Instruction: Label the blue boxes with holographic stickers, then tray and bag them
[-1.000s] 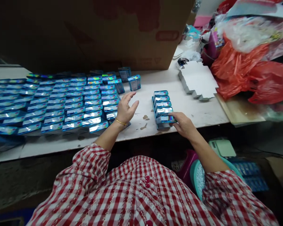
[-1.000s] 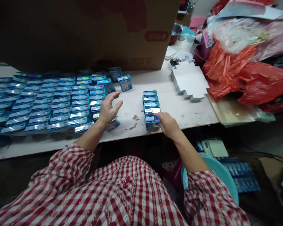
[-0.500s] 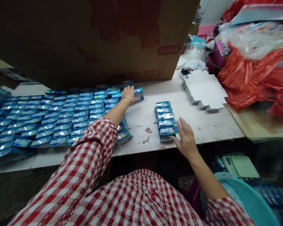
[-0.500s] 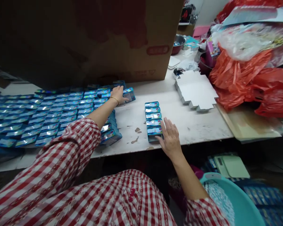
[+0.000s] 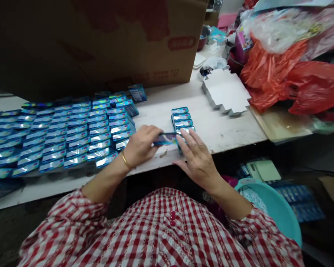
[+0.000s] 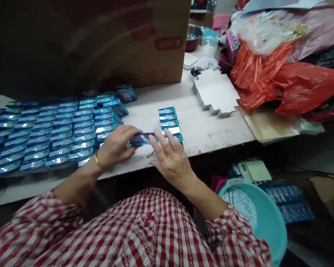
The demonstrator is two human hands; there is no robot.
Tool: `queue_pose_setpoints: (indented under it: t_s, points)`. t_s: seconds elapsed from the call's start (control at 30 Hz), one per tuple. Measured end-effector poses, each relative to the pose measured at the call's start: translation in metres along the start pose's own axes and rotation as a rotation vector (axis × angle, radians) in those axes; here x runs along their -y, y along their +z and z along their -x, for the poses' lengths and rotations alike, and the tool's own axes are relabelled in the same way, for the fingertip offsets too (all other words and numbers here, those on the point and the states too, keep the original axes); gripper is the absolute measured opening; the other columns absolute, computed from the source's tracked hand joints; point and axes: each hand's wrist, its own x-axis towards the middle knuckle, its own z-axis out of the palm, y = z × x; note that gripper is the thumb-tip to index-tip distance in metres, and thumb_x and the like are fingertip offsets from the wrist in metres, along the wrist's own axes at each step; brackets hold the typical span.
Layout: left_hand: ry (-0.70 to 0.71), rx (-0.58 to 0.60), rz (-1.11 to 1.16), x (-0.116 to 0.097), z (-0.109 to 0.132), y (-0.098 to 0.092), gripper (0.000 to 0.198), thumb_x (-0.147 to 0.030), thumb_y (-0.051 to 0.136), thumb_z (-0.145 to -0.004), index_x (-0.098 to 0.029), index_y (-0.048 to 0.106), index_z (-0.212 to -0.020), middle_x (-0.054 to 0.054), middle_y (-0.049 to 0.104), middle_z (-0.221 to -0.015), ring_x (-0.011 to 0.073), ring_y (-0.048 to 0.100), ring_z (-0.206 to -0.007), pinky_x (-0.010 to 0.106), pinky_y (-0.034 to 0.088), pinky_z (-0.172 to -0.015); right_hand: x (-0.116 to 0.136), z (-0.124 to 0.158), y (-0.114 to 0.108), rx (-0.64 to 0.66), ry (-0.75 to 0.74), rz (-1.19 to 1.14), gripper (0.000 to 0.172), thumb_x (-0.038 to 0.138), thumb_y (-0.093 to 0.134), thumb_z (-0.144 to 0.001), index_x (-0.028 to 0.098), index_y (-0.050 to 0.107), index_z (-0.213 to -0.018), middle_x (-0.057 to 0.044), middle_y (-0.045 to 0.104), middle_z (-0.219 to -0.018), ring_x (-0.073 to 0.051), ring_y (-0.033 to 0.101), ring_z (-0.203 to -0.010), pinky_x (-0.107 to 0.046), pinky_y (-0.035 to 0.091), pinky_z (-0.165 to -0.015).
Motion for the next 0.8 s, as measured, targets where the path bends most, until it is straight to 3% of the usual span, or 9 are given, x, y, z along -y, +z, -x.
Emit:
queue_pose_setpoints:
  t_s: [0.07,0.13,0.2,0.27,0.4,0.6,0.8]
  points:
    - [0.097,-0.024,0.128,-0.034,0.021,0.009,0.03,-0.025,0.055,-0.081,-0.016,0.053,-0.109,0.009,0.062,-0.098,0.0214,0.058,-0.09,0.037,0.047,-0.082,0.005,0.011,0.0,0.079,-0.021,0.019,0.055,0.021,0.051,-0.087,0.017,0.036,-0.14,-0.011,0.054,-0.129,-0.025,0.047,-0.121,-0.04,0.043,-0.1]
    - [0.081,-0.084,0.292,-0.052,0.033,0.029,0.039,-0.028,0.056,-0.083,-0.016,0.047,-0.118,0.01,0.062,-0.103,0.0187,0.059,-0.09,0.034,0.049,-0.082,-0.002,0.032,-0.001,0.084,0.004,0.008,0.051,0.015,0.047,-0.087,0.018,0.04,-0.137,-0.01,0.06,-0.119,-0.022,0.054,-0.11,-0.037,0.046,-0.094]
    - [-0.018,-0.125,0.429,-0.056,0.039,0.056,0.046,-0.032,0.058,-0.083,-0.017,0.043,-0.124,0.009,0.061,-0.105,0.0162,0.06,-0.088,0.031,0.051,-0.079,-0.018,0.057,-0.004,0.007,0.087,-0.017,0.049,0.013,0.047,-0.085,0.021,0.045,-0.133,-0.008,0.062,-0.114,-0.022,0.056,-0.105,-0.038,0.047,-0.092]
    - [-0.105,-0.115,0.461,-0.053,0.044,0.084,0.038,-0.035,0.056,-0.084,-0.018,0.048,-0.118,0.009,0.061,-0.103,0.0162,0.06,-0.089,0.031,0.051,-0.08,-0.037,0.079,-0.005,-0.117,0.207,-0.029,0.046,0.014,0.049,-0.083,0.024,0.048,-0.128,-0.007,0.062,-0.11,-0.022,0.056,-0.103,-0.04,0.048,-0.09]
    - [-0.185,-0.001,0.264,-0.05,0.048,0.125,0.029,-0.028,0.049,-0.087,-0.017,0.057,-0.112,0.012,0.059,-0.109,0.0218,0.056,-0.102,0.037,0.048,-0.089,-0.061,0.096,0.008,-0.236,0.368,-0.005,0.042,0.021,0.052,-0.081,0.024,0.05,-0.123,-0.008,0.061,-0.106,-0.024,0.057,-0.098,-0.042,0.049,-0.085]
    - [-0.157,0.151,0.047,-0.053,0.046,0.145,0.031,-0.026,0.038,-0.091,-0.016,0.058,-0.114,0.013,0.057,-0.121,0.0229,0.06,-0.096,0.043,0.046,-0.088,-0.059,0.082,0.042,-0.09,0.213,0.061,0.05,0.012,0.035,-0.084,0.025,0.048,-0.13,-0.008,0.06,-0.114,-0.024,0.051,-0.111,-0.044,0.043,-0.096]
    - [-0.142,0.139,0.1,-0.046,0.058,0.156,0.03,-0.021,0.037,-0.091,-0.016,0.06,-0.11,0.013,0.058,-0.122,0.0212,0.061,-0.098,0.041,0.048,-0.088,-0.058,0.065,0.042,0.182,0.136,0.216,0.05,0.011,0.036,-0.087,0.025,0.047,-0.133,-0.008,0.058,-0.121,-0.025,0.047,-0.113,-0.041,0.042,-0.097]
